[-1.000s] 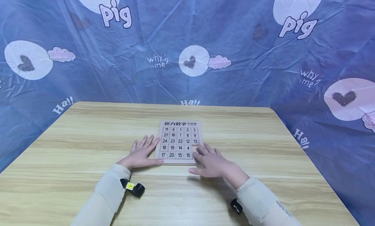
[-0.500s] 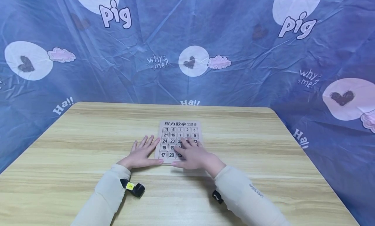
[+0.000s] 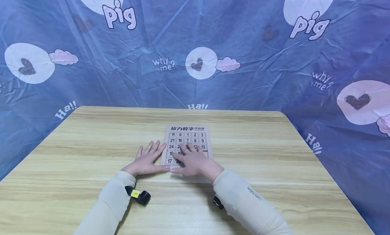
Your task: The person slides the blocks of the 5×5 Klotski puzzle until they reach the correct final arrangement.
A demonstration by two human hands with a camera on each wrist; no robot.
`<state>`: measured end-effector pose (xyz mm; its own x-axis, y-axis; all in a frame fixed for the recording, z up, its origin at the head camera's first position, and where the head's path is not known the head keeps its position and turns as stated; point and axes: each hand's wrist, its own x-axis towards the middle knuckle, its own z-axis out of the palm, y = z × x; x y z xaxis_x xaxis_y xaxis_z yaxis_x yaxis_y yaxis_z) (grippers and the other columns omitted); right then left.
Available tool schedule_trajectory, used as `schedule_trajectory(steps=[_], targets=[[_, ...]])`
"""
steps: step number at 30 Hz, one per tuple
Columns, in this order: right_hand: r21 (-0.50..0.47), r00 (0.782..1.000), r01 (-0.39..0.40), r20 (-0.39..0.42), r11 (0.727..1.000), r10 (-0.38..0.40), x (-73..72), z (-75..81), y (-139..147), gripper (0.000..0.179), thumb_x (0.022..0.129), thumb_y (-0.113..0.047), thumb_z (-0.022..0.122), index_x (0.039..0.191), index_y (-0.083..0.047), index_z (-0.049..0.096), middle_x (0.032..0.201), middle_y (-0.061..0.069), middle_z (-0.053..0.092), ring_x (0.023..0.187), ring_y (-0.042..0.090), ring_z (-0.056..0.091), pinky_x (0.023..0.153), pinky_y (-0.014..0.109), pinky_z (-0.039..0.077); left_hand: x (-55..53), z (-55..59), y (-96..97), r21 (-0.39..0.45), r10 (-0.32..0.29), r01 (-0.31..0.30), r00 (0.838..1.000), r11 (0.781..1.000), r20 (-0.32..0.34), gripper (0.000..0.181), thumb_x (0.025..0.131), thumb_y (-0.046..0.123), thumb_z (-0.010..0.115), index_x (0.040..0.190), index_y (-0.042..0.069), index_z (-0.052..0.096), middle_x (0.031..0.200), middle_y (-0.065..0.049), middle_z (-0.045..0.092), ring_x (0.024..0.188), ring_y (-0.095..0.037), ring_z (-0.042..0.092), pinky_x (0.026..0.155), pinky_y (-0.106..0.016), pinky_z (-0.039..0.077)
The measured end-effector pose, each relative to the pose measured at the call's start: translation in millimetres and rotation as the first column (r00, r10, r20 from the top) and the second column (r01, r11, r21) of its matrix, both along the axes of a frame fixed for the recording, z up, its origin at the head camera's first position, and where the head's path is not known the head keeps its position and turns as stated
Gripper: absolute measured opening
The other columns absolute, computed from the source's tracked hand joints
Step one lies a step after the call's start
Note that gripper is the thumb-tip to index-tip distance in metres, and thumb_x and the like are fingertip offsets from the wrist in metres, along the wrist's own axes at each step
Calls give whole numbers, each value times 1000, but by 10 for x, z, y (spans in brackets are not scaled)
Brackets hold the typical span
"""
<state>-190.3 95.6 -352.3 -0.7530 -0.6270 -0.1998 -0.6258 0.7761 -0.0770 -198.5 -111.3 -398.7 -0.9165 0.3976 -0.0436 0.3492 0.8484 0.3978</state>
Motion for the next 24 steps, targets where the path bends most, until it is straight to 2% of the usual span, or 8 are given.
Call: schedule_trajectory(steps=[13, 20, 24], targets=[[6, 999, 38, -13, 999, -37, 3, 7, 212, 65, 80, -63, 35, 133, -27, 33, 141, 12, 13, 125, 37, 7, 94, 58, 11, 24, 26, 1, -15, 6, -6, 1000, 1000, -2, 93, 67, 72, 44, 139, 22, 14, 142, -11, 5, 127, -29, -5, 95, -52, -11], [-4, 999, 18, -38, 1000, -19, 17, -5, 222, 67, 80, -64, 33, 134, -25, 33, 141, 12, 14, 125, 37, 8, 93, 59, 12, 14, 11, -2, -11, 1, -1, 1000, 1000, -4, 93, 67, 72, 44, 139, 22, 15, 142, -12, 6, 127, -29, -5, 95, -53, -10], [-42, 998, -25, -57, 999, 22, 67, -4, 171, 66, 81, -61, 35, 134, -22, 34, 141, 12, 14, 126, 36, 8, 93, 60, 12, 10, 2, 0, -19, -1, 1, 1000, 1000, -9, 93, 67, 73, 44, 139, 22, 15, 142, -12, 6, 127, -30, -5, 95, -53, -9]])
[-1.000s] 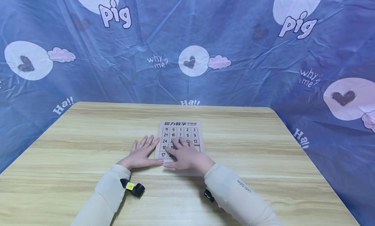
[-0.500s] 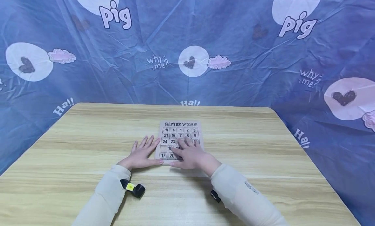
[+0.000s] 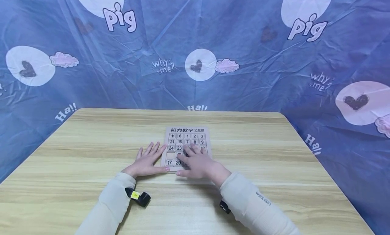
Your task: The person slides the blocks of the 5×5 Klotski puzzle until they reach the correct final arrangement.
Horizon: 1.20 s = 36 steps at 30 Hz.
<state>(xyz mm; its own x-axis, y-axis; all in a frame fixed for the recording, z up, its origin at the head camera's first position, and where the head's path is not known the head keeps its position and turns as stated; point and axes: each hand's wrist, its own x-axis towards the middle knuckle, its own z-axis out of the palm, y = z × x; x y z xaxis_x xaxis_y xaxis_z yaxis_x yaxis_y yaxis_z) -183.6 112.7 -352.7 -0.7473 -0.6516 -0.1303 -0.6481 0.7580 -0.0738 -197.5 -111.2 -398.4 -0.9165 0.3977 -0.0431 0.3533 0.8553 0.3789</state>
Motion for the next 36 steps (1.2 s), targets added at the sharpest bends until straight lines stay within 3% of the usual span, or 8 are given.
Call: schedule_trajectory(steps=[9, 20, 29, 36], targets=[[5, 994, -111, 14, 994, 111, 114, 23, -119, 63, 81, -62, 31, 132, -26, 36, 141, 12, 16, 125, 37, 10, 93, 59, 13, 5, 10, 6, -7, -3, 3, 1000, 1000, -3, 93, 67, 73, 43, 139, 22, 14, 142, -12, 5, 127, -30, -6, 95, -54, -10], [-22, 998, -37, 47, 999, 38, 26, 4, -153, 55, 84, -56, 36, 132, -29, 37, 141, 13, 16, 125, 38, 10, 91, 61, 12, 9, 20, 4, -2, -6, 6, 1000, 1000, 2, 92, 68, 72, 43, 139, 22, 14, 142, -12, 5, 127, -30, -5, 95, -54, -10], [-16, 1000, -6, 26, 1000, 6, -84, -35, -155, 53, 84, -57, 34, 132, -33, 35, 141, 13, 12, 125, 39, 8, 93, 60, 10, 9, 15, 1, -7, -1, 1, 1000, 1000, 4, 92, 68, 73, 42, 139, 22, 14, 142, -11, 4, 127, -29, -6, 95, -53, -10], [-35, 999, -5, 38, 999, 7, -69, 14, -147, 55, 83, -58, 34, 132, -32, 35, 142, 13, 11, 125, 38, 7, 93, 60, 10, 11, 17, 0, 0, -2, 2, 1000, 1000, 8, 92, 68, 72, 43, 139, 21, 15, 142, -12, 5, 127, -31, -5, 95, -54, -10]])
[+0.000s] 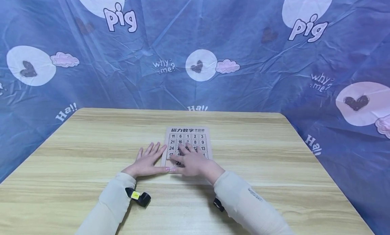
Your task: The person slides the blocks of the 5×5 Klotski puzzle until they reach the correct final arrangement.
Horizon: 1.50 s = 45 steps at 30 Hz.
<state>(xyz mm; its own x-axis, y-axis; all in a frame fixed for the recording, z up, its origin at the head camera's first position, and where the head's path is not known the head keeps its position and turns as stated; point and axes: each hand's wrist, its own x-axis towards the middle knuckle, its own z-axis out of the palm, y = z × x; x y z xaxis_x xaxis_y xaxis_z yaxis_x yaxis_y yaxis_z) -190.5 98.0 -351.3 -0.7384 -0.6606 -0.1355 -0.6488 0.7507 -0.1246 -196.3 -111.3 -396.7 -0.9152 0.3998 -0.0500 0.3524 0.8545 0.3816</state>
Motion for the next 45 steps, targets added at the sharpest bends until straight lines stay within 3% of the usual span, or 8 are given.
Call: schedule_trajectory(steps=[9, 21, 32, 45], targets=[[-68, 1000, 26, -13, 997, -27, 94, 68, 376, 53, 85, -54, 37, 129, -24, 42, 141, 12, 13, 125, 39, 8, 93, 60, 10, -4, -13, 4, 12, 2, -2, 1000, 1000, 0, 93, 66, 73, 44, 139, 22, 15, 142, -11, 5, 127, -30, -5, 95, -53, -10], [-138, 996, 70, -46, 988, -77, 264, 0, 896, 54, 86, -53, 38, 120, -14, 53, 137, 18, 23, 122, 43, 15, 91, 62, 14, -6, 0, -3, 9, -2, 2, 1000, 1000, -5, 94, 66, 73, 43, 139, 22, 13, 142, -11, 5, 127, -29, -5, 95, -53, -10], [-177, 997, 37, -58, 983, -48, 278, -42, 819, 53, 85, -51, 41, 119, -11, 54, 135, 20, 26, 120, 45, 17, 89, 63, 16, -2, 2, -1, 17, 0, 0, 1000, 1000, -7, 92, 68, 70, 46, 139, 21, 15, 142, -12, 6, 127, -30, -4, 95, -53, -9], [-161, 1000, 24, -13, 987, -26, 260, -42, 687, 56, 86, -52, 38, 123, -12, 50, 137, 19, 23, 122, 43, 15, 90, 63, 14, -9, -1, -5, 23, -8, 9, 1000, 1000, -12, 94, 67, 71, 45, 139, 21, 15, 142, -13, 6, 127, -30, -4, 95, -54, -9]])
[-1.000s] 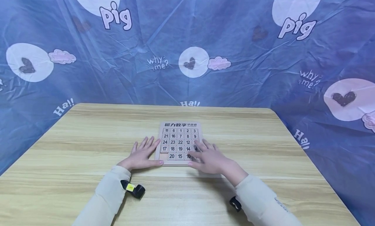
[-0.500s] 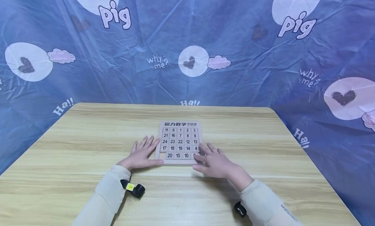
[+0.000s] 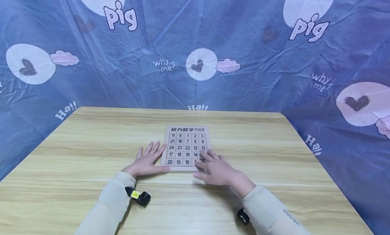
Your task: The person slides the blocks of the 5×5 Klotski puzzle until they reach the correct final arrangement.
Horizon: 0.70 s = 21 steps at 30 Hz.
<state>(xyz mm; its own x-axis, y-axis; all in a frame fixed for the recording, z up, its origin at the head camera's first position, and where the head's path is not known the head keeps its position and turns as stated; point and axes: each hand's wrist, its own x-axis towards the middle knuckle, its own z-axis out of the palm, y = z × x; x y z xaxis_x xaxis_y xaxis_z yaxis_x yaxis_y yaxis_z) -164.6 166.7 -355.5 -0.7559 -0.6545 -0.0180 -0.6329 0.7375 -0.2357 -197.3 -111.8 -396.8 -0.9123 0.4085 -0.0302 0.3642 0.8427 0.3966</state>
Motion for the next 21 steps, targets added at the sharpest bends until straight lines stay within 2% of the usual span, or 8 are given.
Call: schedule_trajectory(steps=[10, 15, 21], targets=[[15, 993, 117, 4, 993, -117, -113, -22, 111, 62, 85, -52, 41, 131, -10, 38, 138, 20, 20, 123, 42, 13, 91, 61, 15, -2, 0, -11, 3, 1, -1, 1000, 1000, 3, 94, 67, 72, 45, 139, 20, 15, 142, -13, 7, 127, -31, -3, 95, -55, -8], [32, 990, 136, 15, 990, -137, -160, -26, 133, 61, 85, -50, 43, 131, -10, 38, 137, 21, 21, 122, 43, 14, 90, 62, 16, 1, -7, -9, -2, 5, -5, 1000, 1000, 3, 94, 66, 73, 45, 139, 21, 15, 142, -13, 7, 127, -31, -3, 95, -55, -8], [46, 990, 139, 22, 989, -141, -144, -18, 127, 62, 84, -52, 42, 129, -9, 41, 137, 21, 22, 122, 43, 14, 91, 61, 15, 8, -4, -2, -9, 10, -10, 1000, 1000, 7, 95, 66, 73, 44, 139, 22, 14, 142, -12, 5, 127, -30, -4, 95, -54, -9]])
